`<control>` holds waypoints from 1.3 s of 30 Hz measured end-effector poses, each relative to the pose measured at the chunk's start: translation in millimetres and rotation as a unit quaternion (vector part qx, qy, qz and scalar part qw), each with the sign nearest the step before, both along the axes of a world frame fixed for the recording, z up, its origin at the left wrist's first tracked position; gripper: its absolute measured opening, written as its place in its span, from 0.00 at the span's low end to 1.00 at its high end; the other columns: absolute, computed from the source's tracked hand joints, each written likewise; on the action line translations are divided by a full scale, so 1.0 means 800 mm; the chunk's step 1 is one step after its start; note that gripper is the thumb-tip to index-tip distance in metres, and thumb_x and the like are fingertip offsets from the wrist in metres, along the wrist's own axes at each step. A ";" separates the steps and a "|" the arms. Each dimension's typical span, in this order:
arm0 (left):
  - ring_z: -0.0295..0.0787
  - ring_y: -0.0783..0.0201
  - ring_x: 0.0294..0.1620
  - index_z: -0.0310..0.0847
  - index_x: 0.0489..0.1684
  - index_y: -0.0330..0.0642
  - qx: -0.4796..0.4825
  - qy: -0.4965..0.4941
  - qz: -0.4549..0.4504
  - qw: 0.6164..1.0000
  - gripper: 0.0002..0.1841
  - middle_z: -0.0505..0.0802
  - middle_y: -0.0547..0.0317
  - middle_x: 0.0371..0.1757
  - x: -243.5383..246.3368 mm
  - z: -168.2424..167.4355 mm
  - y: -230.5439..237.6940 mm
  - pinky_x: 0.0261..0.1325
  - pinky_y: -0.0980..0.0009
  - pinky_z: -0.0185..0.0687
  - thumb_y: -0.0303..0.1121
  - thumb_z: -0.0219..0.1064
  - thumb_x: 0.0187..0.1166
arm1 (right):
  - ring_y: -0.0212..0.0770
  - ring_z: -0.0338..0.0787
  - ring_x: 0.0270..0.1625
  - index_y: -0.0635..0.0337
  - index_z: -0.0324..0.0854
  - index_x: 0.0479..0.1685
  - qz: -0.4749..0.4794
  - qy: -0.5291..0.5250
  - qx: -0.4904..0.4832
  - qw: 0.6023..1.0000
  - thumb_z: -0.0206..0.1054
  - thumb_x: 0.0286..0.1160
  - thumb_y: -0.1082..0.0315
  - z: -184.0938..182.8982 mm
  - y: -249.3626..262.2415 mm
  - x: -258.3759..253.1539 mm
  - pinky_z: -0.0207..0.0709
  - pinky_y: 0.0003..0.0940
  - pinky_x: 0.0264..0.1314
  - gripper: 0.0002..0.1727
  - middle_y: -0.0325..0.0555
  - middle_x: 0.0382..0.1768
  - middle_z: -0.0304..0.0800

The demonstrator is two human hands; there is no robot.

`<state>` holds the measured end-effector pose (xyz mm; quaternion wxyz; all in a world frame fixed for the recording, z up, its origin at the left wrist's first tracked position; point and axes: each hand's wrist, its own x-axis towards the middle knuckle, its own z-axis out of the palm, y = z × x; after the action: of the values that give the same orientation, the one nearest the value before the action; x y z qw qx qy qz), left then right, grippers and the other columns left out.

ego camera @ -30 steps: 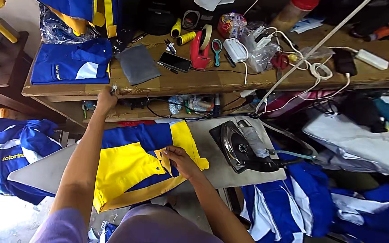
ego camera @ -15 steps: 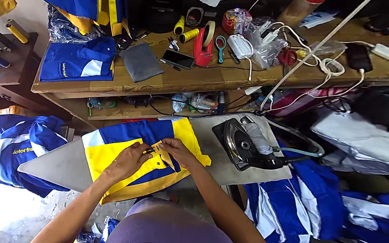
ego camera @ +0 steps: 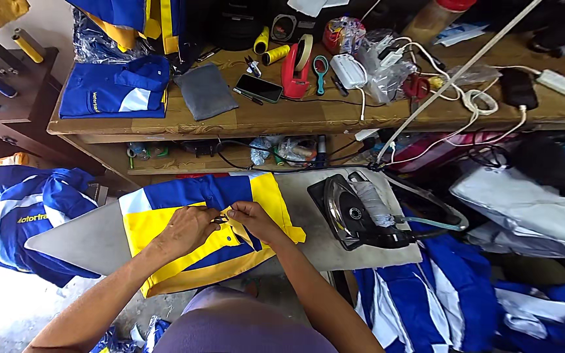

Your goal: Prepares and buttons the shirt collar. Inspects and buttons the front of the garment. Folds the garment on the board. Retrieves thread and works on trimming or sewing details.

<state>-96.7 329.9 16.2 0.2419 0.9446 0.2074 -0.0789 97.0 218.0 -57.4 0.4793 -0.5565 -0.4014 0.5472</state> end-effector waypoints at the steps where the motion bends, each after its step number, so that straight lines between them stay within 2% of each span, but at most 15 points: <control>1: 0.94 0.47 0.46 0.88 0.59 0.43 0.001 0.005 0.001 1.000 0.18 0.95 0.48 0.47 0.000 0.000 0.001 0.51 0.44 0.86 0.45 0.61 0.87 | 0.26 0.82 0.31 0.62 0.83 0.36 0.002 -0.002 0.000 1.000 0.63 0.85 0.67 0.000 0.000 0.000 0.78 0.24 0.39 0.10 0.34 0.26 0.82; 8: 0.93 0.46 0.49 0.88 0.58 0.43 0.001 0.038 -0.018 0.999 0.17 0.94 0.47 0.48 0.004 0.003 0.002 0.52 0.44 0.84 0.44 0.61 0.87 | 0.25 0.81 0.29 0.61 0.83 0.35 0.015 -0.034 0.006 0.999 0.63 0.85 0.65 -0.001 0.002 -0.004 0.76 0.23 0.37 0.11 0.33 0.25 0.81; 17: 0.91 0.49 0.51 0.89 0.58 0.49 -0.072 0.065 -0.068 0.993 0.16 0.95 0.51 0.48 0.006 0.003 0.024 0.56 0.44 0.82 0.47 0.62 0.87 | 0.24 0.77 0.28 0.61 0.82 0.34 0.083 -0.066 0.009 0.994 0.62 0.86 0.63 -0.002 0.003 0.001 0.72 0.22 0.35 0.13 0.32 0.24 0.77; 29: 0.91 0.48 0.55 0.91 0.56 0.50 -0.070 0.083 -0.074 0.991 0.16 0.95 0.52 0.50 0.008 0.006 0.027 0.60 0.41 0.79 0.46 0.61 0.88 | 0.24 0.74 0.27 0.61 0.82 0.33 0.092 -0.099 0.006 0.991 0.63 0.85 0.62 0.000 0.005 -0.003 0.70 0.23 0.34 0.14 0.33 0.23 0.75; 39: 0.91 0.47 0.54 0.90 0.54 0.51 -0.039 0.078 -0.083 0.993 0.15 0.95 0.52 0.49 0.005 0.005 0.022 0.54 0.41 0.80 0.46 0.59 0.89 | 0.24 0.75 0.27 0.61 0.82 0.33 0.097 -0.089 0.004 0.991 0.64 0.85 0.62 0.000 0.002 -0.005 0.70 0.22 0.33 0.13 0.32 0.22 0.75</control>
<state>-92.3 347.1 20.5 0.2543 0.9394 0.1428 -0.1801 93.0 219.5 -57.3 0.3884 -0.5592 -0.4969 0.5381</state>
